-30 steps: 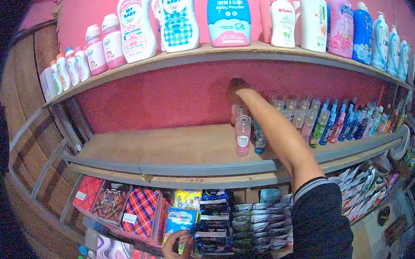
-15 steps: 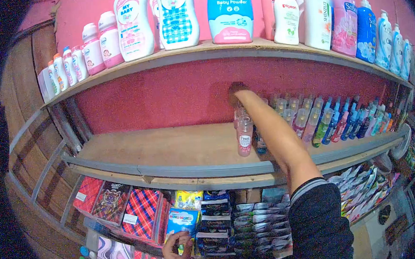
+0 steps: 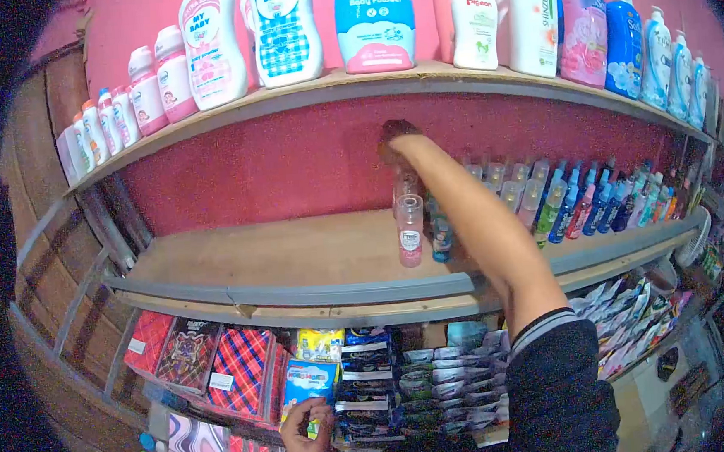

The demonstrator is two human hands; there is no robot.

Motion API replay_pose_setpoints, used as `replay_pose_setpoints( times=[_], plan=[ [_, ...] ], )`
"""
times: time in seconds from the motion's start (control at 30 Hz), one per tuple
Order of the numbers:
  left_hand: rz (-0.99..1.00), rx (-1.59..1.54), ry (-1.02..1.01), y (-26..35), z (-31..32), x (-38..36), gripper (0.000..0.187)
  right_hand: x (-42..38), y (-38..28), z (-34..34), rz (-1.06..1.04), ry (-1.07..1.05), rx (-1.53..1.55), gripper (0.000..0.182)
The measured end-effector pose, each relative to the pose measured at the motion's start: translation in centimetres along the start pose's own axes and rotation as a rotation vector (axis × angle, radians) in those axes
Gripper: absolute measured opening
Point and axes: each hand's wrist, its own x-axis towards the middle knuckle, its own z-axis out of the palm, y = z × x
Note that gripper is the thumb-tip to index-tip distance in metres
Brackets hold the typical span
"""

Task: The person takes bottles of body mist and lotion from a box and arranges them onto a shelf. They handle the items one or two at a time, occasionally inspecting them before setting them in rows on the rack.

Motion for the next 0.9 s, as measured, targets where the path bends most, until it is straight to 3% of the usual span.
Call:
replay_pose_setpoints(
  times=[0.13,0.23,0.3,0.37,0.4,0.43,0.47,0.53,0.57,0.63,0.67,0.7,0.8,0.83,0.9],
  plan=[
    [-0.081,-0.01,-0.026,1.2,0.8,-0.4,0.028,-5.1,0.1,-3.3,-0.086,-0.052,0.019,0.043],
    [-0.065,0.018,-0.041,0.4,1.8,-0.8,0.027,-11.0,1.2,-3.4,-0.199,0.235,0.085,0.046],
    [-0.071,-0.025,-0.062,0.4,2.5,-1.1,0.026,-16.4,2.4,-3.5,-0.293,0.274,0.295,0.042],
    [-0.001,0.088,-0.1,-0.4,3.5,-1.2,0.029,-20.4,4.6,-1.9,-0.568,0.337,0.4,0.044],
    [0.033,0.142,-0.119,-0.6,4.1,-1.4,0.031,-23.1,5.5,-1.2,-0.562,0.219,0.465,0.045],
    [-0.099,0.128,-0.165,1.7,4.4,-1.8,0.027,-26.6,5.8,-1.5,-0.555,0.111,0.481,0.047],
    [-0.104,0.054,-0.172,0.4,5.3,-2.1,0.027,-28.2,7.0,-0.1,-0.588,-0.064,0.552,0.05],
    [-0.113,-0.093,-0.186,-3.4,7.1,-2.9,0.027,-30.5,9.3,4.7,-0.842,-0.395,0.824,0.048],
    [-0.008,0.048,-0.219,-2.1,7.7,-3.1,0.028,-31.8,10.0,5.6,-0.951,-0.53,0.815,0.046],
    [-0.117,0.098,-0.278,-1.8,9.2,-4.1,0.029,-33.2,10.5,9.2,-0.856,-1.019,0.857,0.049],
    [-0.173,0.123,-0.305,-1.6,10.0,-4.6,0.03,-33.9,10.8,12.0,-0.853,-1.083,0.967,0.047],
    [0.123,0.301,-0.251,-1.1,11.1,-4.9,0.034,-34.6,11.0,15.2,-0.849,-1.149,1.076,0.046],
    [-0.09,0.211,-0.283,-0.6,13.3,-7.0,0.035,-36.4,11.7,24.8,-0.916,-1.099,1.055,0.047],
    [-0.03,0.183,-0.27,-1.9,13.8,-7.7,0.036,-37.6,12.0,27.3,-0.892,-1.068,1.053,0.05],
    [-0.089,0.255,-0.306,-0.3,14.6,-8.6,0.036,-39.8,12.8,31.1,-0.854,-1.011,1.048,0.055]
  ],
)
